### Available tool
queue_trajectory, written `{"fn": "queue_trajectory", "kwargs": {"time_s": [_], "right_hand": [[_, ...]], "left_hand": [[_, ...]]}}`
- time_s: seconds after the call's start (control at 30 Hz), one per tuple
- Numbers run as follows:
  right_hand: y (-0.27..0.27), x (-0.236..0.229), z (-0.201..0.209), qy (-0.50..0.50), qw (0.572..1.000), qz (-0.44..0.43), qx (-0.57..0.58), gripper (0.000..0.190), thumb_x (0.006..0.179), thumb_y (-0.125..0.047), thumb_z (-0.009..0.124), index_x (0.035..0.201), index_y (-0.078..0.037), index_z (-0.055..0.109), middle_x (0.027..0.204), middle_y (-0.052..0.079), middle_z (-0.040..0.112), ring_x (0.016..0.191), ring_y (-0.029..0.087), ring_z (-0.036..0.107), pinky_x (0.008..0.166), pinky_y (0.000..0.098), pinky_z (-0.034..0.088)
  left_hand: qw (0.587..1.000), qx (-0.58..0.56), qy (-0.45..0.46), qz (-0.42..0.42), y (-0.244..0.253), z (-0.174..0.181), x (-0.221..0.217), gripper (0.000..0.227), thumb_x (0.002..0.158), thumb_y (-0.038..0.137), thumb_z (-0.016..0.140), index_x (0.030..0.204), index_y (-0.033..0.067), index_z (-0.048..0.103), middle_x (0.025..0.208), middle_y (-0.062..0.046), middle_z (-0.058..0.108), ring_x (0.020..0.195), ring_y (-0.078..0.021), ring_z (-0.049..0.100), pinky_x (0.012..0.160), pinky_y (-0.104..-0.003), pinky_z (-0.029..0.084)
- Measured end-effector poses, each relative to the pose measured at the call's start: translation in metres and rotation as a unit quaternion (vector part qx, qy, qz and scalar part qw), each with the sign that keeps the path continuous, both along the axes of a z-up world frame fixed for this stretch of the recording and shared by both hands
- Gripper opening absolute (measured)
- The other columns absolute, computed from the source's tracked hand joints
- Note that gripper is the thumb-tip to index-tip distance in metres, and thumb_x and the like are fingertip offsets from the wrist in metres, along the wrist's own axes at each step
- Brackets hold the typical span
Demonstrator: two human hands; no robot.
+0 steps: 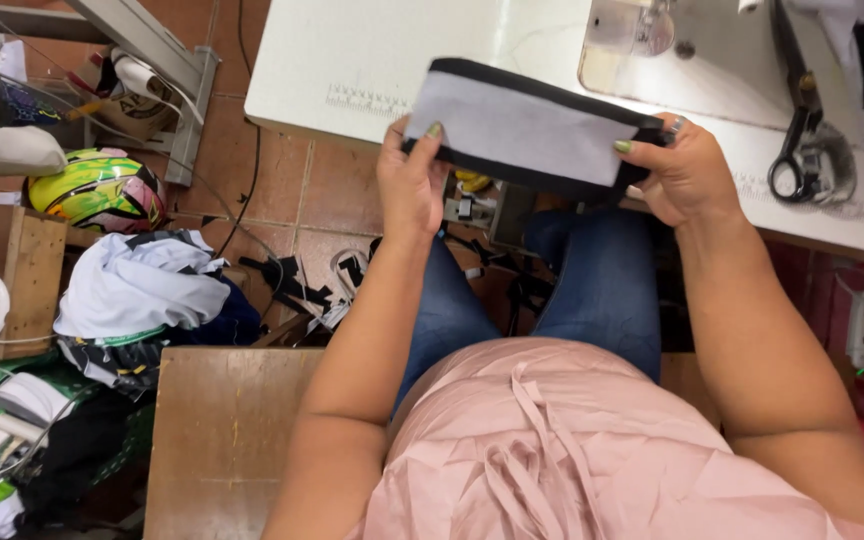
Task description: Measuring fabric strips against a table ruler and cutting them to size with scissors.
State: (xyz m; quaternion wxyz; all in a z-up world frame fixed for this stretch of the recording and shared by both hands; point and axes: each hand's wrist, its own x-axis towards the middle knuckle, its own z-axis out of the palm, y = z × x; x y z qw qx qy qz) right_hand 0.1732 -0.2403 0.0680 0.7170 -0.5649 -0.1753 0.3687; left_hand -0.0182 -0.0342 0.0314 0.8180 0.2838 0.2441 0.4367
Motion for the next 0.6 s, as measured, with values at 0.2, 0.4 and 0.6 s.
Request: {"fn": "queue_trajectory", "kwargs": {"time_s": [0.2, 0.4, 0.6], "right_hand": [[0.006, 0.042, -0.003, -0.077, 0.993, -0.032, -0.089, 0.027, 0.073, 0.004, 0.075, 0.086, -0.010, 0.055, 0.078, 0.002, 0.061, 0.073, 0.010, 0.063, 0.068, 0.0221, 0.058], [0.031, 0.046, -0.018, -0.258, 0.949, -0.023, -0.179, 0.025, 0.067, -0.005, 0.076, 0.090, -0.007, 0.067, 0.065, -0.001, 0.053, 0.061, 0.006, 0.050, 0.051, 0.0180, 0.041], [0.031, 0.033, 0.001, -0.270, 0.947, -0.008, -0.174, 0.024, 0.069, 0.001, 0.071, 0.090, -0.010, 0.070, 0.067, 0.001, 0.061, 0.063, 0.005, 0.053, 0.058, 0.0171, 0.044]], "left_hand": [[0.945, 0.221, 0.226, -0.079, 0.017, 0.016, -0.007, 0.019, 0.080, 0.015, 0.070, 0.095, 0.0054, 0.064, 0.082, -0.005, 0.065, 0.078, -0.0121, 0.062, 0.065, -0.029, 0.065], [0.593, 0.474, 0.632, -0.155, 0.058, 0.022, 0.002, 0.041, 0.071, 0.055, 0.072, 0.100, 0.0259, 0.064, 0.078, 0.008, 0.069, 0.088, -0.0187, 0.067, 0.075, -0.036, 0.053], [0.547, 0.736, 0.378, -0.130, 0.012, 0.075, 0.072, 0.049, 0.089, 0.025, 0.067, 0.126, -0.0051, 0.052, 0.113, -0.026, 0.059, 0.113, -0.0424, 0.053, 0.102, -0.053, 0.031]]}}
